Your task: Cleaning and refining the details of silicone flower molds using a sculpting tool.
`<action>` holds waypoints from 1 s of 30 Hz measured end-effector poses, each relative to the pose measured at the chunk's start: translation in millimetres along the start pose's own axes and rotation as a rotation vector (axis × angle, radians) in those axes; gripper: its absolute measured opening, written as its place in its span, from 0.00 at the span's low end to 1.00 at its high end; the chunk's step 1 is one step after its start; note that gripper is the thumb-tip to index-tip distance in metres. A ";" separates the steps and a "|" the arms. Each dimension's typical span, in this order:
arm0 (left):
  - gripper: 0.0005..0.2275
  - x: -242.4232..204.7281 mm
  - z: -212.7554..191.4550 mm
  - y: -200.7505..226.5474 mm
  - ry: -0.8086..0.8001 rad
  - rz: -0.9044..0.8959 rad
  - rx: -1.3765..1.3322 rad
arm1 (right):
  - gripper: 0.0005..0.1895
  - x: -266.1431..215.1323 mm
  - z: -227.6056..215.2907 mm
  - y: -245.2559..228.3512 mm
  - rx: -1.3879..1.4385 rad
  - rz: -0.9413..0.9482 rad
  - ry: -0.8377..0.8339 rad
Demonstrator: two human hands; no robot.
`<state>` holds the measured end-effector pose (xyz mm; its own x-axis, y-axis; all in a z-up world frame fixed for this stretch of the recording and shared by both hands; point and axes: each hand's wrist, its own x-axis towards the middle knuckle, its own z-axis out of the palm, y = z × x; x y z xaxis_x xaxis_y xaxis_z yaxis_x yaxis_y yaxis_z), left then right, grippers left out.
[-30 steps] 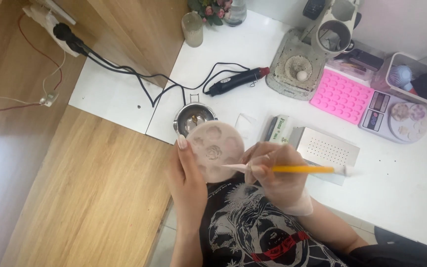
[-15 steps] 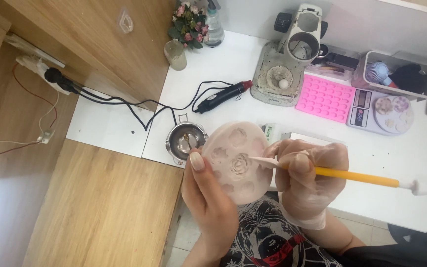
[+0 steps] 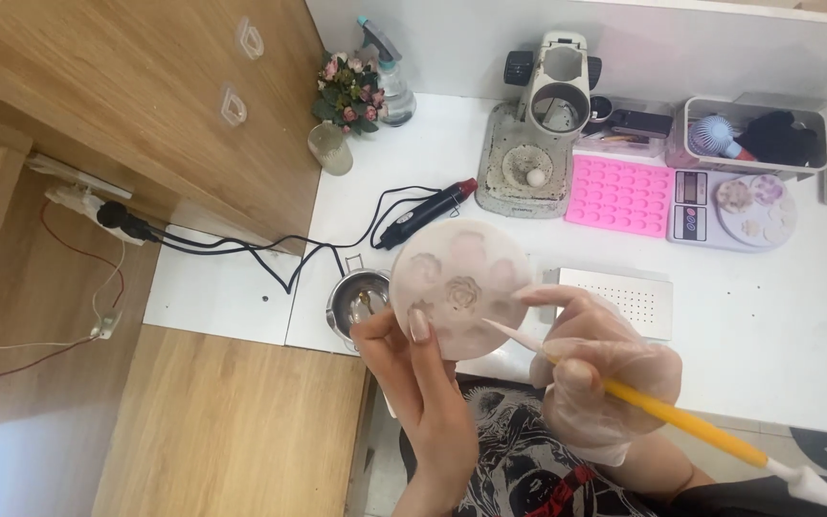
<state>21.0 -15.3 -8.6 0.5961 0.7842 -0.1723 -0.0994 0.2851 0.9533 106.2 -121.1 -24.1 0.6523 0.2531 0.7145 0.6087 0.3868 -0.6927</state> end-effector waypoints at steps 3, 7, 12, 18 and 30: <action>0.10 -5.6 1.4 -6.6 -0.048 0.025 -0.199 | 0.09 -3.6 -7.0 4.2 0.066 0.030 -0.097; 0.12 -4.8 3.2 0.2 -0.199 0.200 -0.093 | 0.08 0.2 -2.3 3.5 0.132 0.046 0.023; 0.21 0.2 9.8 3.8 -0.199 0.128 -0.029 | 0.05 -2.0 -0.3 -2.9 0.154 0.083 0.181; 0.26 -2.5 11.0 10.9 -0.178 0.086 -0.112 | 0.09 -1.2 -8.6 -14.8 0.052 0.152 0.109; 0.22 -12.0 -7.5 -21.6 -0.065 0.002 -0.102 | 0.22 7.3 -15.5 -32.1 -0.069 0.395 -0.071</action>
<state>10.0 -26.7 -28.9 0.6462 0.7482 -0.1504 -0.1795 0.3406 0.9229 98.4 -145.4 1.8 0.8108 0.4316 0.3954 0.3480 0.1876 -0.9185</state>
